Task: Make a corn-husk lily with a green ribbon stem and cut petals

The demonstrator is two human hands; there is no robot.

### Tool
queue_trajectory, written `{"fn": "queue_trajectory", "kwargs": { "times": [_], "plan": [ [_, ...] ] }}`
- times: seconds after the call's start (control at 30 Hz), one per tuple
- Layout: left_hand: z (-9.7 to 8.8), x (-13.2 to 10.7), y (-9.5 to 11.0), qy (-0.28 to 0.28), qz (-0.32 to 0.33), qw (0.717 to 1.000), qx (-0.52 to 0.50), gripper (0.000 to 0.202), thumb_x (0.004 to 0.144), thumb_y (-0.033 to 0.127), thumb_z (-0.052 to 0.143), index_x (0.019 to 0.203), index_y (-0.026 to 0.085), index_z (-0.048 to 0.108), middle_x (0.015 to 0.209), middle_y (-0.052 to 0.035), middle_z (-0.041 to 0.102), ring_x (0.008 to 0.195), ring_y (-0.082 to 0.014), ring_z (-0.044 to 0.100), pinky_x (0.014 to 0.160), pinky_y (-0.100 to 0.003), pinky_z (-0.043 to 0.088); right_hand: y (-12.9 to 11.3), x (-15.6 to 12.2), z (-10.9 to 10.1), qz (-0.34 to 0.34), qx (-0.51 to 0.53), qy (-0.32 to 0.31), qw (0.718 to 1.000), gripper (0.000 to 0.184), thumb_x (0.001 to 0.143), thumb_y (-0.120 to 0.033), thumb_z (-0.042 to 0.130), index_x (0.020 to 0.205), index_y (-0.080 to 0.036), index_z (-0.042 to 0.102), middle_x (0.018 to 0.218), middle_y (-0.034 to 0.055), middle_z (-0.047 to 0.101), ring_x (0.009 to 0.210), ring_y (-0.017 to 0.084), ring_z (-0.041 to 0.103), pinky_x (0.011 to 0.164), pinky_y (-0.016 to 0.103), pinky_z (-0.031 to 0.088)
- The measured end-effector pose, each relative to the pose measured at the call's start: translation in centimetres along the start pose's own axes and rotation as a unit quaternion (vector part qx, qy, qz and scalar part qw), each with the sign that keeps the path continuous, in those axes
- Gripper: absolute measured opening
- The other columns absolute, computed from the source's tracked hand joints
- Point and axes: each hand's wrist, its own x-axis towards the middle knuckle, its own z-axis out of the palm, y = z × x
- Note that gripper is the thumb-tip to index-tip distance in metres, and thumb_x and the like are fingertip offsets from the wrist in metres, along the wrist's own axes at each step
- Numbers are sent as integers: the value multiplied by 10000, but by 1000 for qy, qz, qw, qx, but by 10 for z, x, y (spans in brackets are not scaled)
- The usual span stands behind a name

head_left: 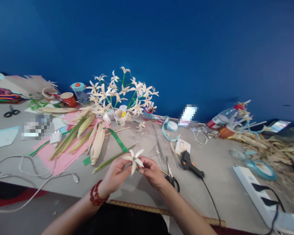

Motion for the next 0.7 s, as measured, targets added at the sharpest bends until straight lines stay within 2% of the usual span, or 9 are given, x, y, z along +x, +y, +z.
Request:
{"fn": "queue_trajectory", "kwargs": {
  "times": [0.13,0.27,0.37,0.53,0.63,0.7],
  "plan": [
    [1,1,0,-2,-33,997,-68,223,854,358,625,887,169,738,903,-90,681,904,-228,607,874,-342,481,2,-1,0,10,13,-1,1000,235,638,-325,822,690,-202,628,815,10,571,788,177,530,757,273,422],
    [6,2,3,71,-59,988,-124,240,749,392,736,830,167,708,916,-76,672,924,-229,609,887,-342,486,-1,-1,0,4,5,5,1000,243,657,-369,812,703,-209,635,833,26,586,850,204,544,792,300,429],
    [7,2,3,90,-67,986,-127,249,762,400,720,792,155,685,858,-70,676,873,-217,613,833,-324,497,-4,0,1,-17,-20,0,1000,233,669,-358,809,682,-204,635,819,20,580,818,190,536,772,290,418],
    [4,5,6,44,-80,989,-117,247,843,394,631,834,151,680,797,-56,668,791,-189,597,759,-287,494,-1,1,3,-5,19,-11,1000,230,653,-331,818,683,-203,629,770,2,561,770,172,514,761,283,415],
    [2,7,8,3,-48,993,-109,274,894,377,557,841,142,687,826,-74,667,836,-203,596,814,-306,482,4,2,4,7,55,-6,998,236,643,-317,828,701,-204,630,758,-8,562,755,165,519,784,296,417],
    [2,7,7,9,-42,995,-93,276,903,368,545,839,142,691,851,-76,672,852,-204,600,830,-305,474,5,2,4,4,58,-3,998,235,648,-313,828,704,-203,629,743,-13,559,737,159,519,773,289,414]
  ]
}}
